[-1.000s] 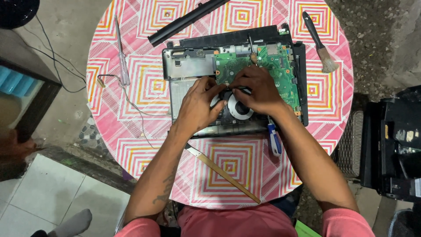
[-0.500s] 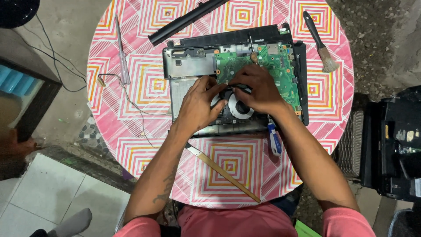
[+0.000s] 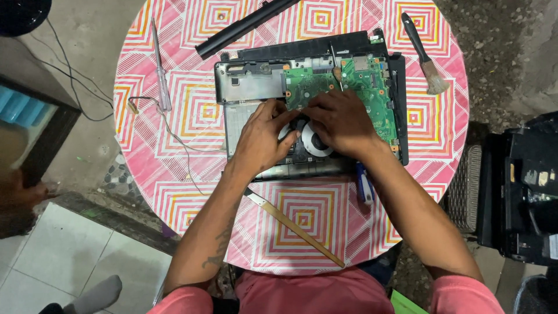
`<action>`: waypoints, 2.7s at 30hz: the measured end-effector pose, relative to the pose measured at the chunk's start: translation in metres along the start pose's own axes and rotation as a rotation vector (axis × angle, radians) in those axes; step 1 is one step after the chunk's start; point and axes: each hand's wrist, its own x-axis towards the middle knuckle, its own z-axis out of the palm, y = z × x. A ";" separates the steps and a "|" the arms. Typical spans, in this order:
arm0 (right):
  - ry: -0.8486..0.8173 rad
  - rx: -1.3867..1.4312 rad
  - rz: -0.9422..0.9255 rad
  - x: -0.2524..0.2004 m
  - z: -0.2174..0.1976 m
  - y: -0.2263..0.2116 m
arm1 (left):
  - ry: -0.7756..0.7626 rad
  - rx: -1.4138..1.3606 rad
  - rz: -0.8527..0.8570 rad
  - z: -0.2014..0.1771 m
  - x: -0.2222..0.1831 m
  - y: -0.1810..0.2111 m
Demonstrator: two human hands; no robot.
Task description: Securing a cooling fan and connecting internal cables to a laptop motherboard using a screwdriver.
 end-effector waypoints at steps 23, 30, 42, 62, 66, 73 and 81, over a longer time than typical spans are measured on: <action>-0.128 0.013 0.158 0.020 0.007 0.004 | 0.025 0.011 0.008 -0.004 -0.001 0.003; -0.104 -0.081 0.131 0.020 0.011 0.003 | 0.019 0.034 0.007 -0.006 0.000 0.006; 0.230 0.392 0.291 -0.018 -0.038 0.007 | -0.022 0.001 -0.048 -0.016 0.000 0.015; 0.466 0.478 0.801 -0.166 -0.021 -0.087 | -0.188 0.072 -0.071 -0.030 0.002 0.023; 0.539 0.482 0.803 -0.175 -0.010 -0.086 | -0.160 -0.078 -0.062 -0.056 0.000 0.031; 0.570 0.540 0.870 -0.190 -0.006 -0.091 | 0.293 -0.001 0.000 -0.088 -0.013 -0.019; 0.487 0.619 0.867 -0.192 -0.006 -0.089 | 0.055 -0.125 -0.075 -0.080 -0.014 -0.026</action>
